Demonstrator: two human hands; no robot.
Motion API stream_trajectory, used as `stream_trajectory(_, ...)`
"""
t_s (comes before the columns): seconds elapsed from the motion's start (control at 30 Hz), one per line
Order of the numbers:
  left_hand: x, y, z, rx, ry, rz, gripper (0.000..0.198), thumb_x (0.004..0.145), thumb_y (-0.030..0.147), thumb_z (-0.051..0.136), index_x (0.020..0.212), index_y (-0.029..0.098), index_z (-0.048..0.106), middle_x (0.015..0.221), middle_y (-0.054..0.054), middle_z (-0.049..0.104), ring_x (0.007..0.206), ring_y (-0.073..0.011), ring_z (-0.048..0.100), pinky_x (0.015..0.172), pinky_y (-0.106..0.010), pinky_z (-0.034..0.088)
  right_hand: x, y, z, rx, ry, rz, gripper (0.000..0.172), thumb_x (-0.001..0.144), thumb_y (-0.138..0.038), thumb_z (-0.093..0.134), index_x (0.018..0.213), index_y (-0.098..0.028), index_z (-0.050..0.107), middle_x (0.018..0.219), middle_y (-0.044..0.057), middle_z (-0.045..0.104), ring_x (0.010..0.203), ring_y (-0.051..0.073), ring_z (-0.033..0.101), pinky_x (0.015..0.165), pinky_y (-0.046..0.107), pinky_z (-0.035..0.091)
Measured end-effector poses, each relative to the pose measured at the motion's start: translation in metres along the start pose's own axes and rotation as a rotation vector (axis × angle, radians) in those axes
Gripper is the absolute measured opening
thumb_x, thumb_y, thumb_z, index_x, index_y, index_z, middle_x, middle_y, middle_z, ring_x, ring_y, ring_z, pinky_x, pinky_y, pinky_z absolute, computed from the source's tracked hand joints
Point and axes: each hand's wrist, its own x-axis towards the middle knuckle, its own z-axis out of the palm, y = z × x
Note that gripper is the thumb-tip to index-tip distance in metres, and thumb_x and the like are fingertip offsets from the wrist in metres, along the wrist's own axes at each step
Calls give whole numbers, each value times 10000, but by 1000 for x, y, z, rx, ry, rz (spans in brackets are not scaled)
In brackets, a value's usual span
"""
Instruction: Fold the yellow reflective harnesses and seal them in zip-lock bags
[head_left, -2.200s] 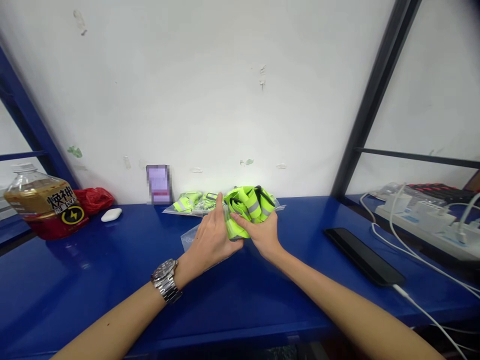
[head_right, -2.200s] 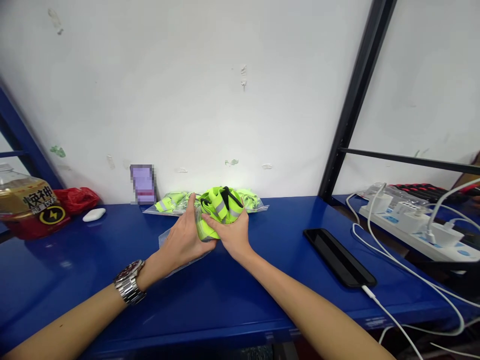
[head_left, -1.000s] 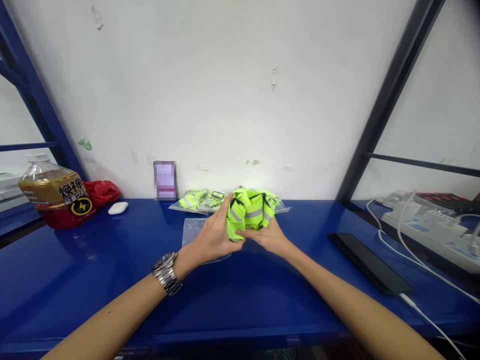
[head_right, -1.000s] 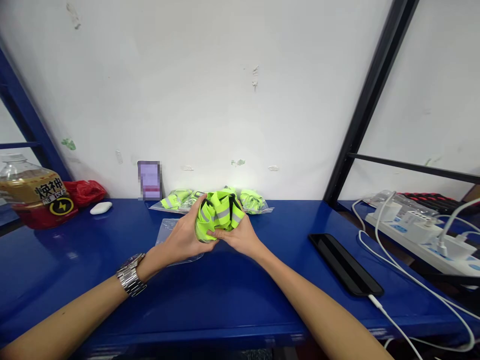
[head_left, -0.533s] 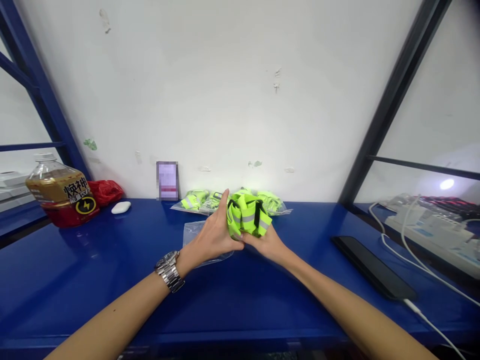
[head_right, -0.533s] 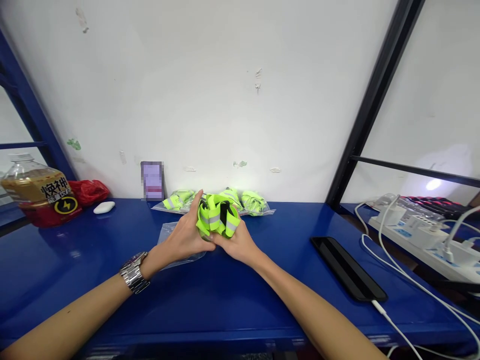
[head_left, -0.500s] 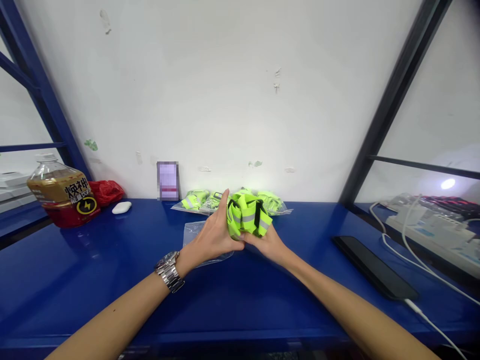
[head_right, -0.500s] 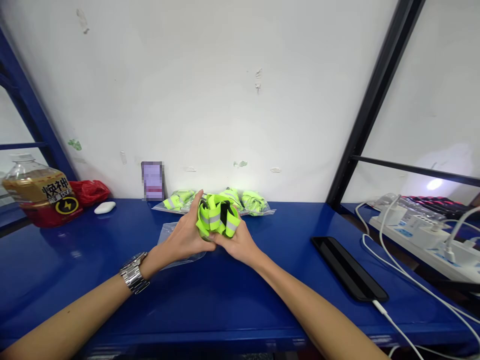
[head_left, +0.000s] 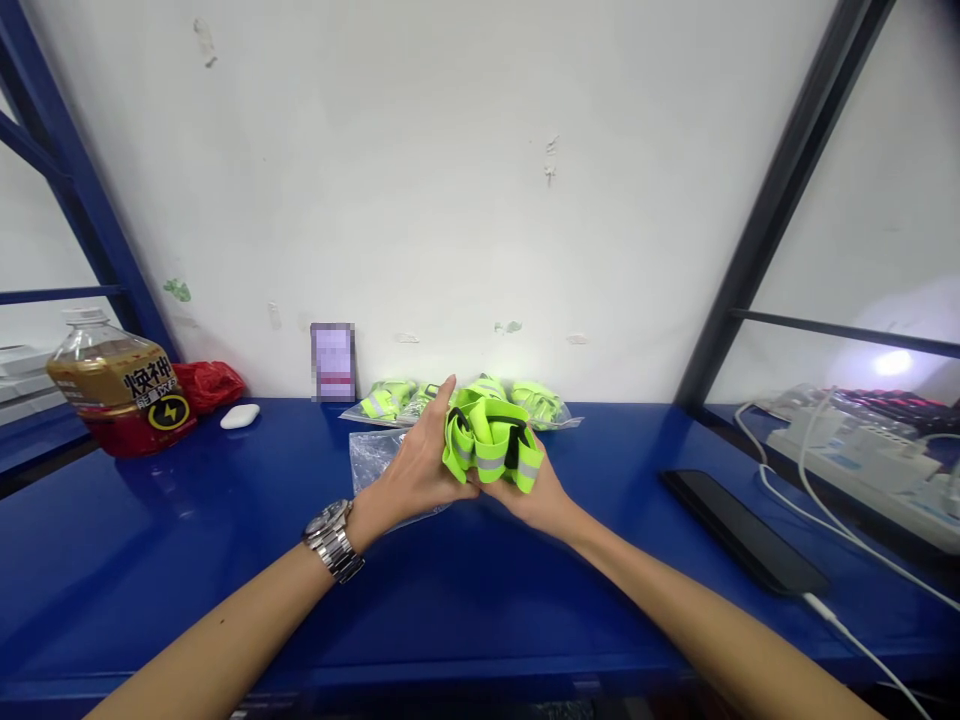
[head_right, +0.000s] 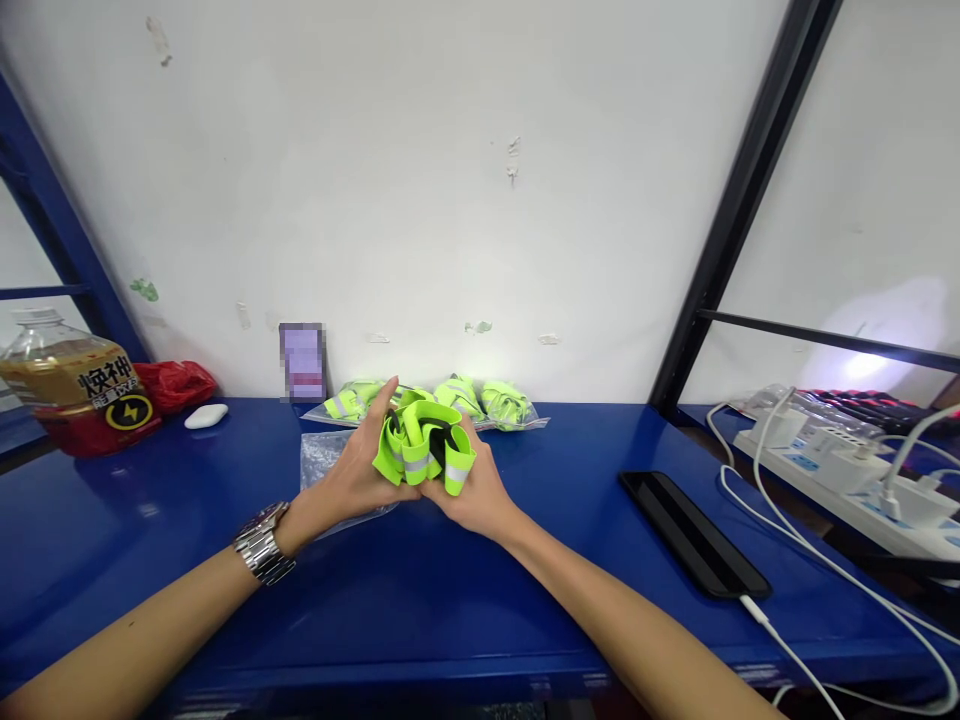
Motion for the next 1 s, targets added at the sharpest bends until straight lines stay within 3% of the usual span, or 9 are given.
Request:
stream_trajectory(0.17,0,-1,2,122,93,230,1105,703,275,703,1502,177,-54,1356,-198,394,1182,-329,471,952,-485,464,-1,1,-1,68,-128,139,379,685,-331,750,1025,-235,613,1040,47,683,985,257,622,891,413,506)
stream_trajectory(0.27,-1,-4,2,164,72,308,1026,765,307,671,1505,165,-26,1266,-191,438,1123,-308,482,922,-465,473,-1,-1,0,50,-147,104,258,708,-340,714,920,-242,603,907,16,671,894,224,615,855,380,514)
stream_trajectory(0.37,1,-4,-2,198,67,314,1046,761,410,681,1502,155,-11,1273,-203,412,1139,-331,448,943,-500,435,2,-1,-3,-7,-65,-2,268,692,-319,700,904,-240,556,881,8,635,800,201,592,768,339,518)
stream_trajectory(0.47,4,-2,-10,176,21,275,1066,742,593,642,1500,171,23,1360,-202,357,1217,-364,379,1024,-562,329,9,3,-13,-124,29,-105,289,679,-281,694,895,-236,507,831,-8,616,724,184,570,662,300,497)
stream_trajectory(0.53,6,-2,-16,93,2,190,855,846,614,487,1490,188,121,1380,-177,358,1254,-341,354,1058,-546,288,13,8,-24,-235,53,-165,271,710,-263,678,917,-228,507,834,-6,631,719,185,584,650,297,487)
stream_trajectory(0.63,9,-6,-22,-49,73,-34,471,983,454,241,1311,188,449,1200,-123,502,1122,-250,471,981,-437,377,18,16,-37,-375,14,-295,291,745,-249,676,994,-214,529,959,44,663,846,227,634,726,332,503)
stream_trajectory(0.7,11,-10,-23,-101,32,-162,384,990,398,264,1063,174,567,951,-68,569,878,-190,537,801,-348,440,19,21,-42,-431,-57,-397,313,769,-237,666,1051,-213,532,1065,87,655,975,259,633,809,366,505)
stream_trajectory(0.77,13,-14,-24,-125,-98,-212,296,967,376,357,897,171,558,758,-13,545,678,-147,494,635,-288,406,19,25,-42,-468,-137,-466,327,809,-223,630,1117,-220,522,1152,117,631,1071,271,610,870,390,498)
stream_trajectory(1.0,14,-19,-29,-114,-342,-168,115,871,251,492,824,165,553,690,14,528,605,-117,443,566,-243,326,15,28,-37,-576,-285,-481,363,872,-249,586,1216,-208,480,1329,196,516,1245,283,500,939,432,472)
